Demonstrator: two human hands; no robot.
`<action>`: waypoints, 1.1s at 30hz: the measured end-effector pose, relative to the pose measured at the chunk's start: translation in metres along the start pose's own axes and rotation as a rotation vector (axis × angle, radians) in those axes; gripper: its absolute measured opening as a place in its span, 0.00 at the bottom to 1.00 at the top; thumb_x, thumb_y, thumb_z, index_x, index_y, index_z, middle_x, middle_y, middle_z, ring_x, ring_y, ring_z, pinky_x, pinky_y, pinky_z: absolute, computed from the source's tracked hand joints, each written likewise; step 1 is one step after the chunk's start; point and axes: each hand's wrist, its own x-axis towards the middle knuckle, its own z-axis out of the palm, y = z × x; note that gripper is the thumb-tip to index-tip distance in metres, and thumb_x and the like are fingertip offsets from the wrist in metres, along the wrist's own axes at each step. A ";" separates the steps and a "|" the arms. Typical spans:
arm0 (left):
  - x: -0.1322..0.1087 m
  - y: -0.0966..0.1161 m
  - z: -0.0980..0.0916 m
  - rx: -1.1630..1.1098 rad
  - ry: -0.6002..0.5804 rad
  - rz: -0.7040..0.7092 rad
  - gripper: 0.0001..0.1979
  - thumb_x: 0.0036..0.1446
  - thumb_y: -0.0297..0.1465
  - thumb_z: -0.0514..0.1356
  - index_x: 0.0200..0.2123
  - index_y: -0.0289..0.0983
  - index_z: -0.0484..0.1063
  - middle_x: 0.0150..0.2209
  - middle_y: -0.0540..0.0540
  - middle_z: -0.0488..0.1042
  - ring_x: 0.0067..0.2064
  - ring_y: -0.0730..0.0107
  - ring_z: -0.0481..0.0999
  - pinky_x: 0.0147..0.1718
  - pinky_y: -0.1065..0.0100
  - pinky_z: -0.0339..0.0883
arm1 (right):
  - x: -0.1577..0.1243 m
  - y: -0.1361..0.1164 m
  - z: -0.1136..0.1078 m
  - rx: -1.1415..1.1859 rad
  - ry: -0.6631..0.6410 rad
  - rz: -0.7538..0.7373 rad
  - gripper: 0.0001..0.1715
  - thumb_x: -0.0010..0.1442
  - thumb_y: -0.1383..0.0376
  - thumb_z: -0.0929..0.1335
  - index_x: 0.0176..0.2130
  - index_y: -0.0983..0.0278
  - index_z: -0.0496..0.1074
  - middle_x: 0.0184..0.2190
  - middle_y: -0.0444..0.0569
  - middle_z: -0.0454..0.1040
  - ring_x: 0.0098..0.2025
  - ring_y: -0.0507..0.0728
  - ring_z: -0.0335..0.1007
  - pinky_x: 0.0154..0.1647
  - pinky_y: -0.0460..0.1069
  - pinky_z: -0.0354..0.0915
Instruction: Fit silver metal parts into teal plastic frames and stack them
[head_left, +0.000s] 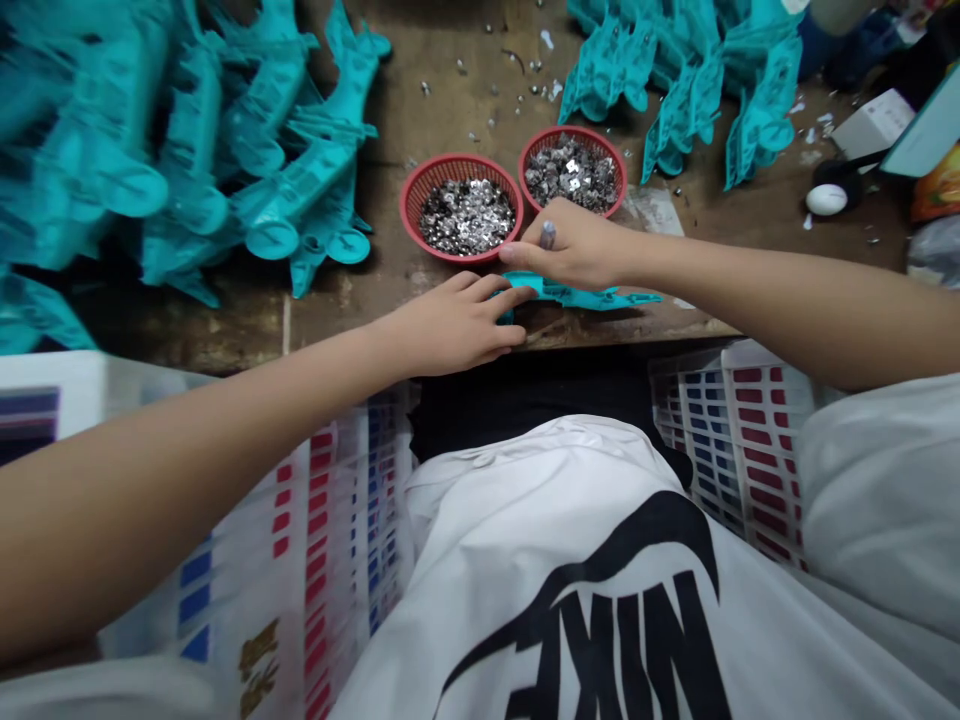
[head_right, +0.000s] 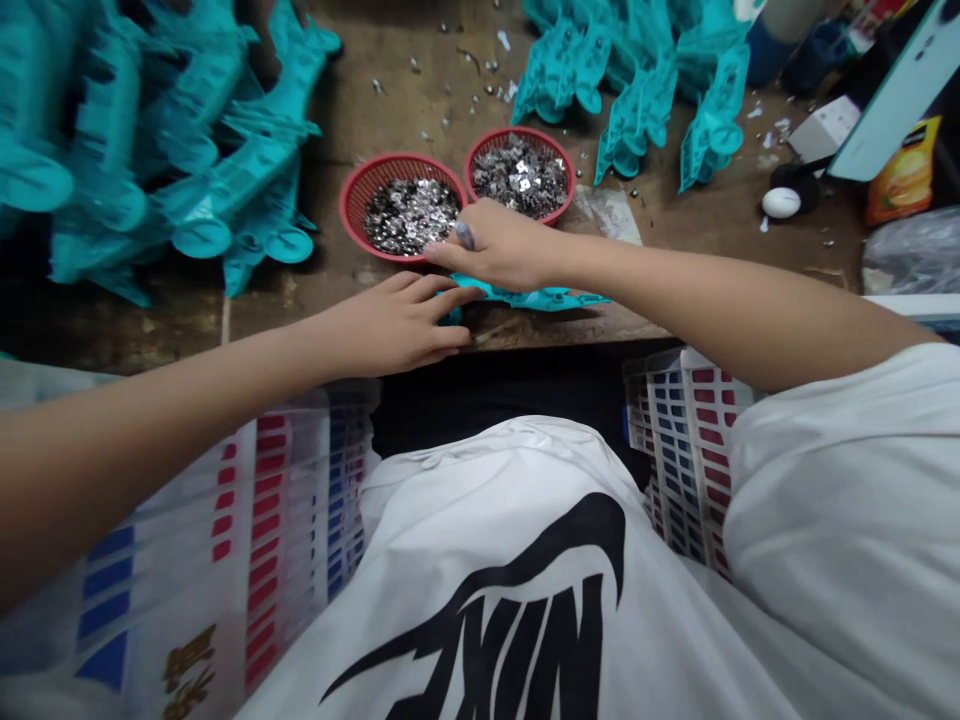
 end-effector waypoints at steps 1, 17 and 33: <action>-0.001 0.000 -0.001 0.002 0.001 0.005 0.16 0.78 0.31 0.66 0.61 0.49 0.90 0.84 0.35 0.75 0.82 0.35 0.74 0.73 0.36 0.77 | 0.001 0.002 0.000 0.020 0.004 -0.001 0.36 0.89 0.52 0.72 0.31 0.57 0.56 0.26 0.37 0.48 0.32 0.52 0.42 0.30 0.52 0.47; -0.006 0.010 -0.020 0.025 -0.143 -0.115 0.46 0.82 0.43 0.67 0.91 0.27 0.61 0.81 0.21 0.76 0.81 0.29 0.75 0.75 0.43 0.77 | 0.000 0.020 -0.006 0.184 0.066 0.004 0.40 0.90 0.44 0.70 0.29 0.56 0.56 0.25 0.37 0.50 0.31 0.53 0.45 0.29 0.50 0.50; -0.005 0.006 -0.013 -0.041 -0.114 -0.105 0.44 0.79 0.40 0.68 0.92 0.38 0.64 0.92 0.29 0.59 0.81 0.25 0.71 0.74 0.36 0.73 | -0.005 0.021 -0.002 0.230 -0.008 -0.227 0.40 0.91 0.49 0.67 0.27 0.59 0.59 0.25 0.38 0.52 0.31 0.49 0.49 0.32 0.46 0.50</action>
